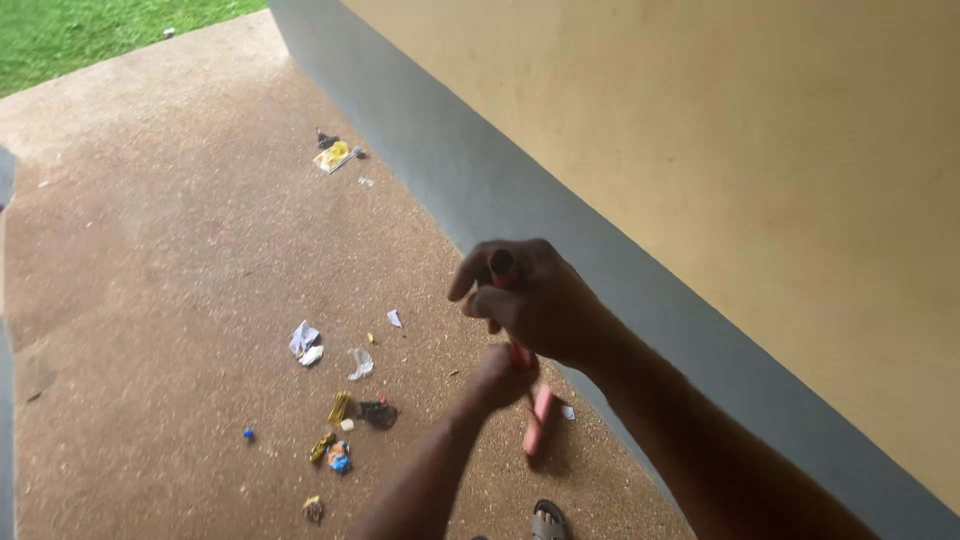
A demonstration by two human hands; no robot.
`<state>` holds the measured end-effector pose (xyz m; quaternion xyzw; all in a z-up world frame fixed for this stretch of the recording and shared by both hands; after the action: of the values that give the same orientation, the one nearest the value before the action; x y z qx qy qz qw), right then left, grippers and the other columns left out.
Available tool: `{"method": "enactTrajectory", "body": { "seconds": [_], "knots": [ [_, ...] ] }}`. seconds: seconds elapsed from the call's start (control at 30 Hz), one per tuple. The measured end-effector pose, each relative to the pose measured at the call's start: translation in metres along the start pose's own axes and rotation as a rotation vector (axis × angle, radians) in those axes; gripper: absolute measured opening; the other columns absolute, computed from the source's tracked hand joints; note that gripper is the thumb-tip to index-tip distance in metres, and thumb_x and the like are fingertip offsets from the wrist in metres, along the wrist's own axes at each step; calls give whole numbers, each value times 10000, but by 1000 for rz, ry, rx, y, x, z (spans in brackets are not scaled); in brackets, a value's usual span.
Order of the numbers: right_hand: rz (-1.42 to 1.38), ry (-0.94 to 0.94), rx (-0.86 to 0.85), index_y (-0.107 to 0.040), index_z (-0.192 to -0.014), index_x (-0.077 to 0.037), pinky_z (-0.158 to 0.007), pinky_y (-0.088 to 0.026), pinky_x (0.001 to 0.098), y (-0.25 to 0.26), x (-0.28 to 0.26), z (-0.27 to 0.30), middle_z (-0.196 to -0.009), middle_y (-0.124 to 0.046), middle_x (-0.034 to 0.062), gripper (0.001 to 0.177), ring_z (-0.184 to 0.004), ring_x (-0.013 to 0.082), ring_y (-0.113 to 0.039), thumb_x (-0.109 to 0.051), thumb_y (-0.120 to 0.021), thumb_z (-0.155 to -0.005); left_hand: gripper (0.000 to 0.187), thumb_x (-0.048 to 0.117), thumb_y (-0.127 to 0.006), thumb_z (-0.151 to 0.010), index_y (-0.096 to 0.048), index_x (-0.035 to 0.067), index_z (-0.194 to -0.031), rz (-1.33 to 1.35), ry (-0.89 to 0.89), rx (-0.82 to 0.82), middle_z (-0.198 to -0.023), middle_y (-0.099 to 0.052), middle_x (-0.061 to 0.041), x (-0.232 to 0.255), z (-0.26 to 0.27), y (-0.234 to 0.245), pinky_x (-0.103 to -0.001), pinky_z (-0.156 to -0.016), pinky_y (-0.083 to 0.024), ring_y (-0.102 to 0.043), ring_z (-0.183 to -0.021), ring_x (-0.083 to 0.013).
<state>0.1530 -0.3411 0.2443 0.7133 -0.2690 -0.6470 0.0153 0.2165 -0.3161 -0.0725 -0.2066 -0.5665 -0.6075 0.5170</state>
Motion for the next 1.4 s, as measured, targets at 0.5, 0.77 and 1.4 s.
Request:
{"method": "enactTrajectory", "body": {
  "seconds": [0.5,0.77,1.4],
  "knots": [
    [-105,238,-299,-688,-1190,-95,-763,-668,253,33,-21,-70,-934,-770,89,255,-854,151,-777,-104,-672,-935,255,302,-614,-978,-728,156,-1154,-276,367,431,-965,-738,-100,39,23,159,-430,-791,-567,-720,-858,-241],
    [535,-162,-292,-804,-1020,-37,-694,-587,416,102,-85,-98,-825,-783,199,229,-773,294,-769,-127,-749,-817,206,283,-681,-963,-731,87,-999,-43,186,261,-800,-715,-56,101,-26,101,-325,-663,-627,-711,-703,-150],
    [337,-31,-350,-808,-914,-91,-704,-565,315,126,-13,-39,-823,-789,50,179,-763,154,-720,-102,-733,-752,234,296,-645,-970,-750,123,-1089,-286,271,233,-812,-726,-74,68,-22,75,-377,-710,-622,-723,-702,-181]
  ]
}}
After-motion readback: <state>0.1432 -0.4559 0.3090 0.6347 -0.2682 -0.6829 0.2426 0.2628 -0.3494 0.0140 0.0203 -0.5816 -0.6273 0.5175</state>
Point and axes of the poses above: each hand's wrist, its own z-axis away from the middle knuckle, its own y-axis out of the back of the hand, x = y × z, the point moved 5 cm from there along -z, towards the middle knuckle
